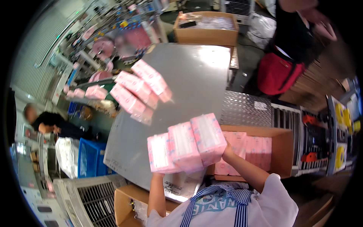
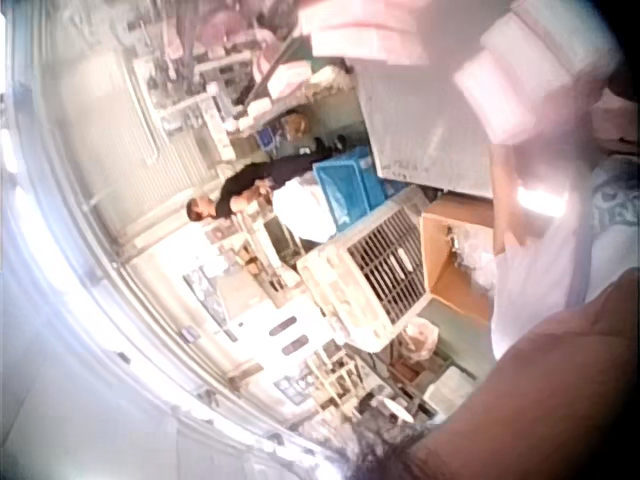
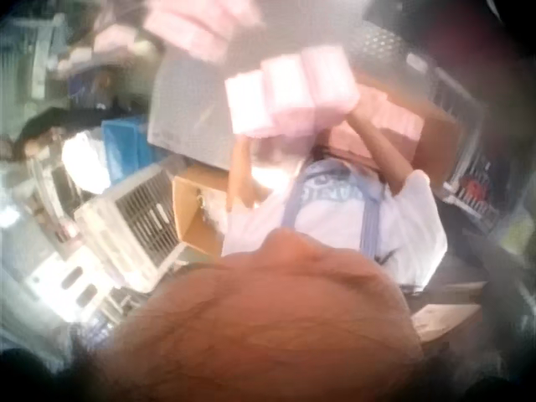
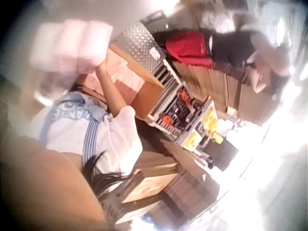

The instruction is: The person packs pink rectangular packages into cardboard boxes on a metal table. They arrange the items, close the box flaps, and move the boxes to a conveyor belt where they are sealed with tape. The person also handles bubble wrap and interacts with a machine control panel.

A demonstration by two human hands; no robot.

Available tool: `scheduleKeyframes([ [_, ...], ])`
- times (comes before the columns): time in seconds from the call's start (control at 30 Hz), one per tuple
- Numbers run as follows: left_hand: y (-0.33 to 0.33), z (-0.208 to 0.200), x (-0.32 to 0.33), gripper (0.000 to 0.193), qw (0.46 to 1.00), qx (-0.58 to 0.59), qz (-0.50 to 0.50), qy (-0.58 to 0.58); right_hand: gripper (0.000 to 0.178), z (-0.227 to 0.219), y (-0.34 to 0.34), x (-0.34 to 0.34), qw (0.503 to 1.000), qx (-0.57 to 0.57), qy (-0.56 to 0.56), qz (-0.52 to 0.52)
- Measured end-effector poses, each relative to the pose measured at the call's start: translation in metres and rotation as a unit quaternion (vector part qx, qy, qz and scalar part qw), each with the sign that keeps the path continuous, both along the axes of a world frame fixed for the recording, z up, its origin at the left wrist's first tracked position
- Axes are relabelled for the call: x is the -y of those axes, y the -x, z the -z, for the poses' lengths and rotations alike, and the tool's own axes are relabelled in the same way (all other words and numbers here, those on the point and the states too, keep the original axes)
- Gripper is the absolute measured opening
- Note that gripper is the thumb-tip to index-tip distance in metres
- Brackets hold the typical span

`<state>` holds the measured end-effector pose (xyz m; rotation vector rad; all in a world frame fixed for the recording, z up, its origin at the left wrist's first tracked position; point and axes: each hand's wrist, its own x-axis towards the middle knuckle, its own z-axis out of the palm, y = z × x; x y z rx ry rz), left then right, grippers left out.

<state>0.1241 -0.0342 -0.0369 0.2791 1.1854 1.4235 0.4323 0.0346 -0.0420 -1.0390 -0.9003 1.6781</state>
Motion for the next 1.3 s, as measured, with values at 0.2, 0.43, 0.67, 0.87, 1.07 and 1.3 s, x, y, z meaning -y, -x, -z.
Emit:
scheduleKeyframes([
  [0.2, -0.125, -0.025, -0.023, 0.044, 0.985, -0.023, 0.163, -0.040, 0.047, -0.026, -0.120, 0.041, 0.991, -0.005, -0.008, 0.134],
  [0.43, -0.310, 0.034, -0.018, 0.044, 0.927, 0.185, 0.318, 0.070, 0.069, -0.061, -0.283, 0.113, 0.918, 0.067, 0.115, 0.374],
  [0.67, -0.351, 0.063, -0.003, 0.042, 0.906, -0.149, 0.385, 0.096, 0.070, 0.001, -0.273, 0.131, 0.694, 0.627, -0.113, 0.334],
  [0.87, -0.383, 0.054, -0.001, 0.031, 0.533, -0.637, 0.487, -0.271, 0.046, 0.072, -0.275, 0.072, 0.663, 0.741, -0.038, 0.106],
  [1.07, -0.387, 0.061, 0.017, 0.020, 0.489, -0.610, 0.613, -0.113, 0.026, -0.017, -0.310, 0.091, 0.726, 0.664, -0.162, 0.081],
  [1.3, -0.384, 0.063, 0.024, 0.031, 0.305, -0.607, 0.732, -0.054, 0.016, 0.008, -0.392, 0.126, 0.755, 0.650, 0.040, 0.076],
])
